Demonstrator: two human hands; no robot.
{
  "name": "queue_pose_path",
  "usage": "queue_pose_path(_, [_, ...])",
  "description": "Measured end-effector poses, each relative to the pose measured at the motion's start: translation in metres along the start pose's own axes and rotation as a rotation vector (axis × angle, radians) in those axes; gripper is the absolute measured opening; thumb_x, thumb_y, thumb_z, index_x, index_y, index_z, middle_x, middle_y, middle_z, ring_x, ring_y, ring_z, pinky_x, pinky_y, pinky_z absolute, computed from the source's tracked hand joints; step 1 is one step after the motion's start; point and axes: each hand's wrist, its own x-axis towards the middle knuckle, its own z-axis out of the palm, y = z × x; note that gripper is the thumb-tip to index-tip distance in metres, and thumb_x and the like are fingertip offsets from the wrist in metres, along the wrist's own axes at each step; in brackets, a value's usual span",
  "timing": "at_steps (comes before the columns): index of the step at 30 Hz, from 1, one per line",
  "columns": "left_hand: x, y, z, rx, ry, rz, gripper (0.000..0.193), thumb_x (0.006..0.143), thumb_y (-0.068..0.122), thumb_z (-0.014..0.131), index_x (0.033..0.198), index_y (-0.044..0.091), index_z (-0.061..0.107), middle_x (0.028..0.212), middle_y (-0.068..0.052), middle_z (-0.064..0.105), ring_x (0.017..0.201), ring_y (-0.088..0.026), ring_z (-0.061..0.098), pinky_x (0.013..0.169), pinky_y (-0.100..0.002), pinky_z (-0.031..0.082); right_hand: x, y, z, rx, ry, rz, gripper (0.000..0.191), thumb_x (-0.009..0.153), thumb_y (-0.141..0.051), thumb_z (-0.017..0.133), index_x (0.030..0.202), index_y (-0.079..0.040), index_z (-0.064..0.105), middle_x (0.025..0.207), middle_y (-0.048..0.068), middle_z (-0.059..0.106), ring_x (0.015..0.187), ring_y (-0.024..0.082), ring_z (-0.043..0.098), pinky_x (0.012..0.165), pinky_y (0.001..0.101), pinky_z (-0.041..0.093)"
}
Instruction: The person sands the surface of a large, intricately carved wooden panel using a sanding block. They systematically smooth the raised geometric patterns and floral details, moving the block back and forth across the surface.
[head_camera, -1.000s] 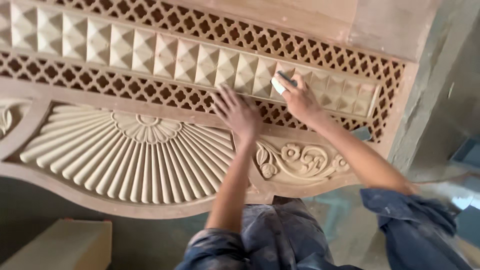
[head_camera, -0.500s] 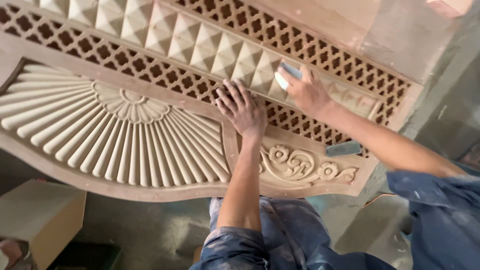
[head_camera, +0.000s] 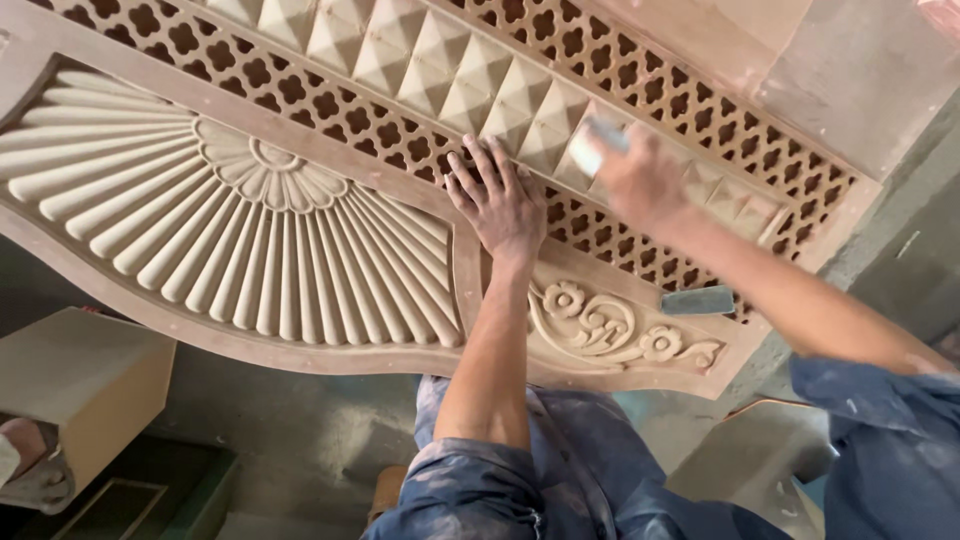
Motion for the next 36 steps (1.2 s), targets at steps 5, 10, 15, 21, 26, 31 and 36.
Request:
queue_pose_path(5, [-0.002,0.003,0.002,-0.015,-0.012,-0.003,0.055,0.106,0.032,0.045,0.155,0.006,0.044,0.164,-0.016,0.036,0.153,-0.042,0.03,0.128,-0.056,0.018,-0.012,0.006,0.012,-0.204,0.183,-0.229,0.049,0.09,0.002,0.065,0.136,-0.014,0.071,0.128,-0.001,0.074,0.089,0.031,0.06,0.07,0.0351,0.06])
queue_pose_path(10, [-0.002,0.002,0.006,-0.023,-0.002,-0.001,0.055,0.105,0.031,0.046,0.153,0.006,0.045,0.163,-0.018,0.036,0.153,-0.043,0.029,0.128,-0.056,0.017,-0.013,0.011,0.014,-0.194,0.225,-0.32,0.038,0.092,-0.003,0.069,0.13,-0.007,0.071,0.136,0.009,0.069,0.124,0.035,0.055,0.089,0.0398,0.062])
queue_pose_path(15, [-0.004,0.002,0.008,-0.024,0.0,-0.001,0.055,0.105,0.031,0.046,0.153,0.005,0.046,0.163,-0.018,0.037,0.152,-0.043,0.03,0.128,-0.056,0.017,-0.015,0.012,0.017,-0.184,0.24,-0.317,0.042,0.093,0.005,0.065,0.133,-0.004,0.07,0.146,0.025,0.063,0.143,0.041,0.043,0.101,0.0333,0.064])
queue_pose_path(21, [-0.006,0.001,0.009,-0.027,0.014,-0.008,0.053,0.107,0.029,0.046,0.154,0.005,0.047,0.164,-0.017,0.037,0.153,-0.042,0.031,0.129,-0.055,0.017,-0.018,0.01,0.026,-0.159,0.207,-0.212,0.04,0.103,-0.003,0.067,0.143,-0.004,0.07,0.143,0.021,0.063,0.134,0.039,0.046,0.084,0.0445,0.059])
queue_pose_path(26, [-0.011,0.003,0.014,-0.025,-0.017,-0.011,0.053,0.106,0.03,0.045,0.153,0.006,0.045,0.164,-0.017,0.036,0.153,-0.042,0.029,0.128,-0.056,0.017,-0.024,0.017,0.031,-0.207,0.161,-0.313,0.046,0.093,-0.001,0.066,0.137,-0.014,0.071,0.145,0.007,0.063,0.143,0.038,0.045,0.091,0.0468,0.059])
queue_pose_path(31, [-0.009,0.0,0.017,-0.035,-0.017,-0.005,0.054,0.107,0.033,0.043,0.154,0.006,0.044,0.164,-0.018,0.035,0.153,-0.043,0.028,0.128,-0.057,0.016,-0.026,0.016,0.036,-0.246,0.161,-0.282,0.045,0.09,-0.001,0.068,0.132,-0.017,0.072,0.149,-0.003,0.064,0.139,0.037,0.046,0.097,0.0493,0.057])
queue_pose_path(36, [0.002,0.001,0.014,0.027,0.008,0.016,0.055,0.106,0.032,0.041,0.155,0.007,0.043,0.164,-0.018,0.036,0.154,-0.042,0.029,0.129,-0.056,0.016,-0.025,0.012,0.041,-0.145,0.144,-0.268,0.03,0.09,0.0,0.068,0.119,-0.007,0.076,0.155,0.004,0.062,0.143,0.041,0.048,0.1,0.048,0.059])
